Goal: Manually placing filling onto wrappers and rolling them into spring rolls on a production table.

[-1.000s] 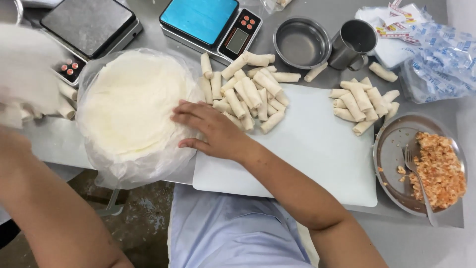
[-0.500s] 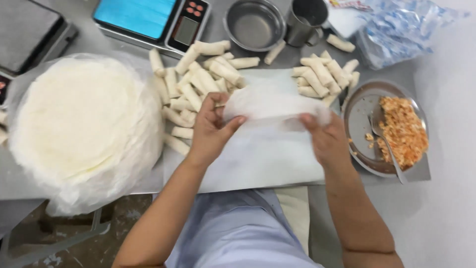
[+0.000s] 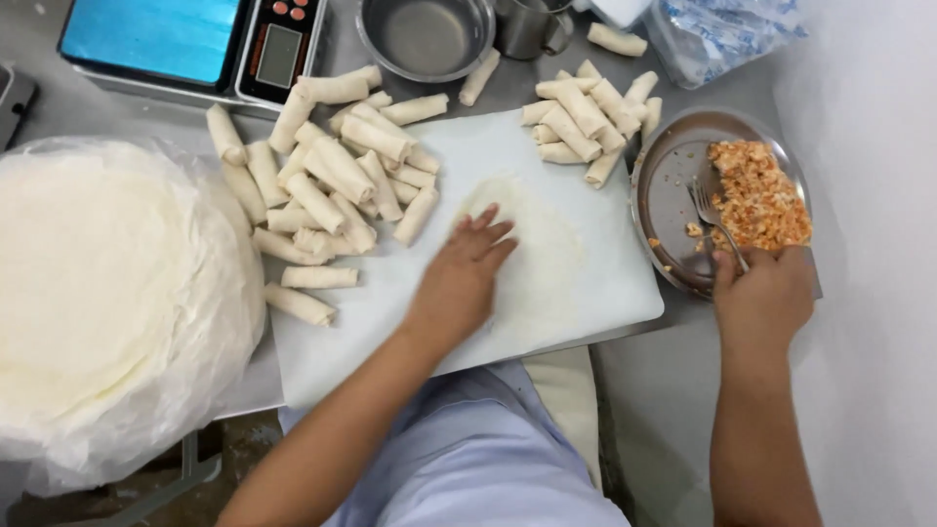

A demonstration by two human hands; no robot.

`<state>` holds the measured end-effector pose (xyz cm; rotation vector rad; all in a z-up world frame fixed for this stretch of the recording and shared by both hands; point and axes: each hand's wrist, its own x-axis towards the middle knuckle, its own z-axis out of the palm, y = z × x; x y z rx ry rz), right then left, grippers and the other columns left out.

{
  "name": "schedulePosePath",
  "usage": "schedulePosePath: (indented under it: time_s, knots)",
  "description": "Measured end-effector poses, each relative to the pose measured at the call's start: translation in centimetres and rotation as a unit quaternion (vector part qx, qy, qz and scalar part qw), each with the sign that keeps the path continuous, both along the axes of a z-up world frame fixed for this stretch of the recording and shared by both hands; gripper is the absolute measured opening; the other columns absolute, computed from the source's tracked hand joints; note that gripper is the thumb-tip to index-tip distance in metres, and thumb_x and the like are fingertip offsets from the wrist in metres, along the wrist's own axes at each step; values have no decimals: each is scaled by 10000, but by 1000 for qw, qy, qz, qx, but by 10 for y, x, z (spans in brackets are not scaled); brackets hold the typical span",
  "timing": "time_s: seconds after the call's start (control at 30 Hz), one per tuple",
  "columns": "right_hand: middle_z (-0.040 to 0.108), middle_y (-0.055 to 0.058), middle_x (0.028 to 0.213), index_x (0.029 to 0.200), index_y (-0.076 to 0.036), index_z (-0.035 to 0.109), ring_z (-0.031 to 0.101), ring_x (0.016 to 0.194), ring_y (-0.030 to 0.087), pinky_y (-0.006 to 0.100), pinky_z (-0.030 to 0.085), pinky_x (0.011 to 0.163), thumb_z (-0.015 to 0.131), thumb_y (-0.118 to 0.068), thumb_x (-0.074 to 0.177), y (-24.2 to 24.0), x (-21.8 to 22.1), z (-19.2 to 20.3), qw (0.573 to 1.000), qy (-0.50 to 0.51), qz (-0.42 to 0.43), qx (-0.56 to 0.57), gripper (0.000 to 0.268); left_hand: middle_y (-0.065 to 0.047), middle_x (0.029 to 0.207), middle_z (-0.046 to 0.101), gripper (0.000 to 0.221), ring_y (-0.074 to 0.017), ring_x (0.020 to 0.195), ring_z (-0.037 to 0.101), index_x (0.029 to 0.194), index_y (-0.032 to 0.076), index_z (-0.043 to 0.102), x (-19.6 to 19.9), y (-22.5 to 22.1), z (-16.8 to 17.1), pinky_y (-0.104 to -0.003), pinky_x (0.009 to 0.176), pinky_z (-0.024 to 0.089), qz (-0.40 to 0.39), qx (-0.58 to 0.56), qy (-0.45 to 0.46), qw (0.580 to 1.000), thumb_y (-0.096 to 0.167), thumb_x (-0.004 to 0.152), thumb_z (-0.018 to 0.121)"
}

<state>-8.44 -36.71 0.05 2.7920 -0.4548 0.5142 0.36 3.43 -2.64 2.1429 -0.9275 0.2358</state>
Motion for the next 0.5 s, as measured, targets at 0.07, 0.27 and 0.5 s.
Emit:
schedulePosePath:
  time_s: [0.07,0.27,0.5]
  knots:
    - [584,87,1078,1038,-150,814,599,999,317,483,506,657,767,-410,979,-16,8,-12,998,30,-31,-41,271,-180,1571,391,553,-346,1522,286,1445,-8,442,-9,-18,-2,-537,1265,183,31,128,-3,991,125,909,444]
    - [647,3,1042,1190,-194,703,659,814,259,423,447,519,579,-195,1104,4,-39,27,997,18,-77,2,151,-177,1728,58,1197,-395,1594,21,1666,231,160,-29,-16,18,-709,1210,35,78,282,-58,954,945,760,476]
    - [617,-90,894,1260,-255,875,573,654,132,274,306,461,656,-18,984,-9,-67,4,997,-77,-18,-18,424,-155,1730,111,1050,-372,1595,97,1668,201,176,-31,-10,24,-702,1210,82,51,265,-48,962,862,880,388]
